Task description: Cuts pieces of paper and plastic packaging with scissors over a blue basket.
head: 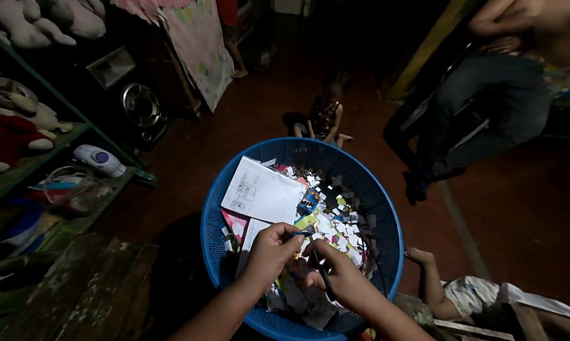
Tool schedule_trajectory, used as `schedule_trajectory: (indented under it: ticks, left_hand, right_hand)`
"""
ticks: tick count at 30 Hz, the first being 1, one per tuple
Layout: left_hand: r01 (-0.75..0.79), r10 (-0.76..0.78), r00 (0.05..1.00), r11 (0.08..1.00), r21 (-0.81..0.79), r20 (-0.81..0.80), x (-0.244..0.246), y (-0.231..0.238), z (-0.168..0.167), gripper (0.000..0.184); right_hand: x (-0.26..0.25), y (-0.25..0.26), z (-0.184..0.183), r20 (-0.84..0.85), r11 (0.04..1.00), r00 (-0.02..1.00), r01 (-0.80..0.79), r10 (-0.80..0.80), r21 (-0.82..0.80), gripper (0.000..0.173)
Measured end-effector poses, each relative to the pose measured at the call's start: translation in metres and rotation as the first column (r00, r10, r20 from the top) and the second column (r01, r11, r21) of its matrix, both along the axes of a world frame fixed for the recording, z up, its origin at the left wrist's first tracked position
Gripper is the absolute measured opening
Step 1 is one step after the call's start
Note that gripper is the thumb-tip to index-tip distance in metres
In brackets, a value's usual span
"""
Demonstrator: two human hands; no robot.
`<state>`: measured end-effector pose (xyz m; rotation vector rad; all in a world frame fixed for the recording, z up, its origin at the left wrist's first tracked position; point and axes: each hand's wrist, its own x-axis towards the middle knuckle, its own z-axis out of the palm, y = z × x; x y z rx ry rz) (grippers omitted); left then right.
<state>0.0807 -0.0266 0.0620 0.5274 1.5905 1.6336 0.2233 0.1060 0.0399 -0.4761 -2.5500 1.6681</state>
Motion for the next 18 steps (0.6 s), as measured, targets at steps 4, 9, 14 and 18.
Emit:
schedule_trajectory:
  ticks: [4, 9, 14, 18]
  left_hand:
    - [0.018, -0.018, 1.000, 1.000, -0.016, -0.013, -0.0001, 0.0000, -0.0007, 0.007]
    - [0.027, -0.028, 0.999, 0.999, -0.028, -0.020, -0.0017, 0.0004, -0.0030, 0.007]
    - [-0.009, 0.009, 1.000, 1.000, -0.018, -0.003, -0.0020, 0.0005, -0.0028, 0.012]
    - [-0.018, 0.018, 0.999, 1.000, 0.003, 0.027, -0.0025, 0.0012, -0.0026, 0.019]
  right_hand:
    - [0.0002, -0.0001, -0.0038, -0.031, 0.999, 0.998, 0.049, -0.050, -0.022, 0.064]
    - [0.0018, -0.0024, -0.0042, -0.054, 0.994, 0.993, 0.104, -0.106, -0.031, 0.052]
    - [0.0019, -0.0009, -0.0038, -0.057, 0.991, 0.989, 0.132, -0.134, -0.035, 0.045]
    - [0.0010, 0.0003, -0.0004, 0.014, 0.997, 0.996, 0.083, -0.083, 0.004, 0.068]
